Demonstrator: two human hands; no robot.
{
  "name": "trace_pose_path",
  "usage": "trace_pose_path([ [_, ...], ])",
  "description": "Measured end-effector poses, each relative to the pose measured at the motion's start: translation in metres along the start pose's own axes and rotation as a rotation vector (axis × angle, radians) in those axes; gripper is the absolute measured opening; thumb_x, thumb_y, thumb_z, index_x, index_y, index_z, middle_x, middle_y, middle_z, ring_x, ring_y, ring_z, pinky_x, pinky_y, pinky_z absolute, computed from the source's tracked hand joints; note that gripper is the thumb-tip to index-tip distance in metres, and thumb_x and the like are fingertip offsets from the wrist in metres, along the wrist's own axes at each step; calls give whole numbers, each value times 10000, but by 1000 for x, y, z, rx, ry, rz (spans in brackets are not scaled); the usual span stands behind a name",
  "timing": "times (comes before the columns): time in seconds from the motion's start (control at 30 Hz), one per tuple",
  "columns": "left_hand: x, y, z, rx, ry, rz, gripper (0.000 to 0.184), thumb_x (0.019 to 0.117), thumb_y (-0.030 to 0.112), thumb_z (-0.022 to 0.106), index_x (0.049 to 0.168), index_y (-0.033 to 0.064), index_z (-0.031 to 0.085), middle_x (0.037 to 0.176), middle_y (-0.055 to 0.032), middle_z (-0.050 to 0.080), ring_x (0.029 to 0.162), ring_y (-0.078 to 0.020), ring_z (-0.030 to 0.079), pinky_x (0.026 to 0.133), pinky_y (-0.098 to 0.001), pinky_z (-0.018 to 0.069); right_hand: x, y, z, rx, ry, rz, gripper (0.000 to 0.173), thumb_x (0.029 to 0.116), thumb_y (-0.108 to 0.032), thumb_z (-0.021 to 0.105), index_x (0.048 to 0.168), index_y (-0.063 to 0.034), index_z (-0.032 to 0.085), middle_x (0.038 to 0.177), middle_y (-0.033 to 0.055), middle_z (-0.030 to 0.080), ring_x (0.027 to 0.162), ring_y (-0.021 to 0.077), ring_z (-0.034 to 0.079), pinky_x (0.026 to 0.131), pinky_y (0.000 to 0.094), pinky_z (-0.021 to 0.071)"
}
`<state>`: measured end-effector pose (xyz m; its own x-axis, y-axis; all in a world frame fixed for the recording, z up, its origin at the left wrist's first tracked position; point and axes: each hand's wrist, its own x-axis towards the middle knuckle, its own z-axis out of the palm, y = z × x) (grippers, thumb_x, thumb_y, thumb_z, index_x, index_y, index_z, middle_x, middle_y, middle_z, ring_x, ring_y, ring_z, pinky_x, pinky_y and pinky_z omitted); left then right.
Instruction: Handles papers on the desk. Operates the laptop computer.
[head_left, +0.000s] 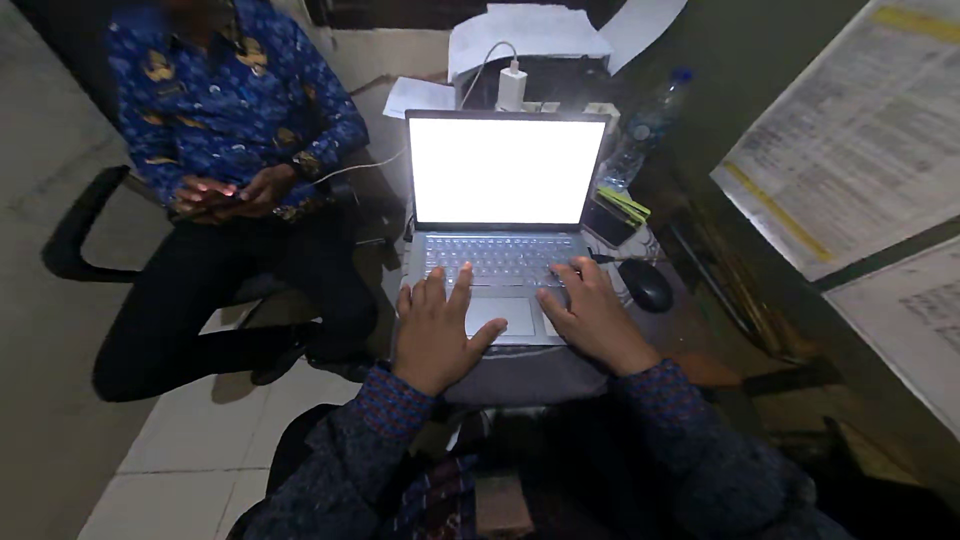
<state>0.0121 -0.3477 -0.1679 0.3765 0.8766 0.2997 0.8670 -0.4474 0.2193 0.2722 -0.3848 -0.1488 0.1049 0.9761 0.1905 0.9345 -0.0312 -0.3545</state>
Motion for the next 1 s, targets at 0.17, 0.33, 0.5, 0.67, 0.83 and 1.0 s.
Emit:
trace_pose_path([
  [0.17, 1, 0, -1, 7, -32, -10, 1020, 831, 935, 236, 1595, 275, 384, 1502, -231, 492, 1336, -441, 510, 1117, -701, 330, 18, -8, -7, -47, -14, 3, 731, 979, -689, 414, 1439, -147, 583, 1521, 235, 447, 1369, 433, 460, 1070, 612, 444],
  [0.33, 1, 0, -2, 15, -38, -10, 1030, 823, 942, 236, 1593, 275, 390, 1505, -223, 493, 1335, -427, 514, 1121, -699, 328, 29, -8, -2, -116, -91, -1, 743, 982, -727, 355, 1451, -194, 575, 1594, 234, 380, 1511, 433, 289, 1201, 627, 284],
  [0.5, 1, 0, -1, 4, -30, -9, 1019, 826, 938, 254, 1598, 285, 380, 1540, -216, 458, 1370, -427, 482, 1129, -695, 320, 10, -4, 1, -77, 18, -32, 703, 990, -670, 412, 1453, -165, 570, 1521, 254, 460, 1434, 428, 416, 1148, 598, 385],
  [0.67, 0, 0, 0, 13, -10, -4, 999, 834, 930, 253, 1591, 294, 390, 1570, -215, 426, 1424, -442, 420, 1132, -690, 315, -10, 4, 13, -64, 110, -37, 702, 994, -656, 402, 1484, -173, 543, 1486, 219, 505, 1363, 385, 507, 1103, 561, 446],
  [0.83, 1, 0, -2, 5, -25, -14, 991, 832, 930, 265, 1586, 301, 400, 1586, -200, 414, 1449, -429, 396, 1145, -685, 304, -9, 4, 17, -66, 113, -17, 706, 988, -667, 388, 1456, -172, 571, 1470, 189, 533, 1367, 360, 513, 1115, 549, 438],
  [1.0, 0, 0, -1, 15, -16, -13, 977, 839, 922, 276, 1581, 301, 408, 1580, -199, 422, 1439, -427, 410, 1144, -675, 313, -9, 4, 16, -68, 90, -13, 714, 986, -679, 379, 1462, -181, 566, 1489, 174, 528, 1375, 348, 510, 1124, 547, 429],
])
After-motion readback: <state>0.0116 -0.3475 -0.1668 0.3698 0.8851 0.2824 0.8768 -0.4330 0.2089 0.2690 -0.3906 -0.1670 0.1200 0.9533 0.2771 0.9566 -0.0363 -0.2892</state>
